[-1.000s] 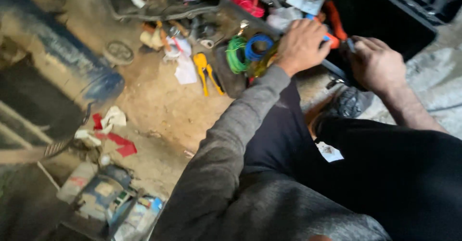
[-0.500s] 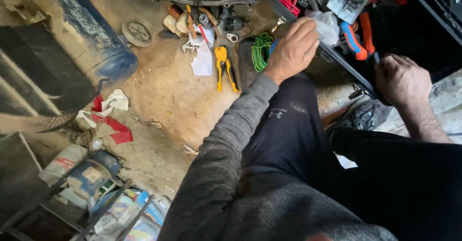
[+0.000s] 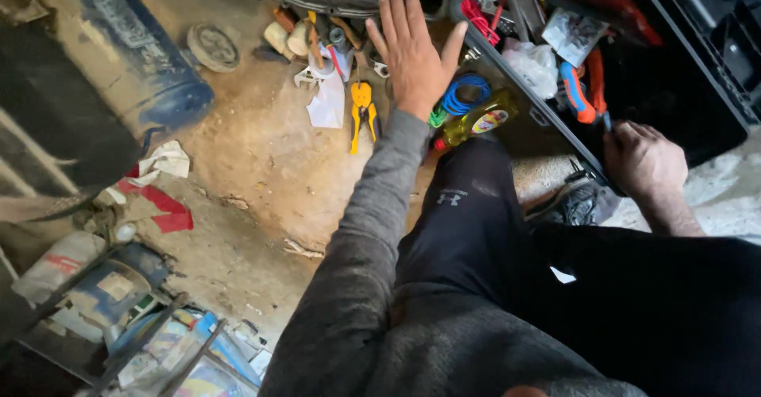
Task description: Sorting various small hardware and mechanical components on a workbench.
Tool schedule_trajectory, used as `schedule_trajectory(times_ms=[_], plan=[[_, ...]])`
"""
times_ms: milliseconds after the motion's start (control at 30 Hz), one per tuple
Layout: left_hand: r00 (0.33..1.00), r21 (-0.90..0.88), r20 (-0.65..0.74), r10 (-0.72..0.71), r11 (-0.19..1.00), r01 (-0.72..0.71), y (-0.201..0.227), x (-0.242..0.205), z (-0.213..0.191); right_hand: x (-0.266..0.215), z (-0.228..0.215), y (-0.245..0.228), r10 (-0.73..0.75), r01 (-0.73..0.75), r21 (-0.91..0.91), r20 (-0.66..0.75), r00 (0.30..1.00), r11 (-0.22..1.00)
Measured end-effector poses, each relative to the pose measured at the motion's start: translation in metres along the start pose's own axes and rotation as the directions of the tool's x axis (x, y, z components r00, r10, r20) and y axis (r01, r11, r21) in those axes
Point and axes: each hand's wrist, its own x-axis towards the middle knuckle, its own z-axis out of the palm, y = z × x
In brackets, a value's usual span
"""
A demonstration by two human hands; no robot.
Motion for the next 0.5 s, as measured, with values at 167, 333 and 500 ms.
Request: schedule_trajectory(times_ms=[167,333,500], plan=[[0.965,0.143,0.237,-0.112,0.987,0.079,-0.022,0.006,0.000,0.001,-0.006,-0.005,-0.025,0.026,0.022,-0.027,0.999,0.999],[0.940,0.160,0.321,-0.113,0.985,0.064,-0.026,0.001,-0.020,0.003,-0.003,0.001,-0.003,0.002,0.018,0.035,0.999,1.000],[0.973,0.094,0.229,0.025,0.994,-0.048,-0.062,0.013,-0.014,0.006,-0.007,-0.003,-0.013,0.012,0.059,0.016,1.000,0.998]])
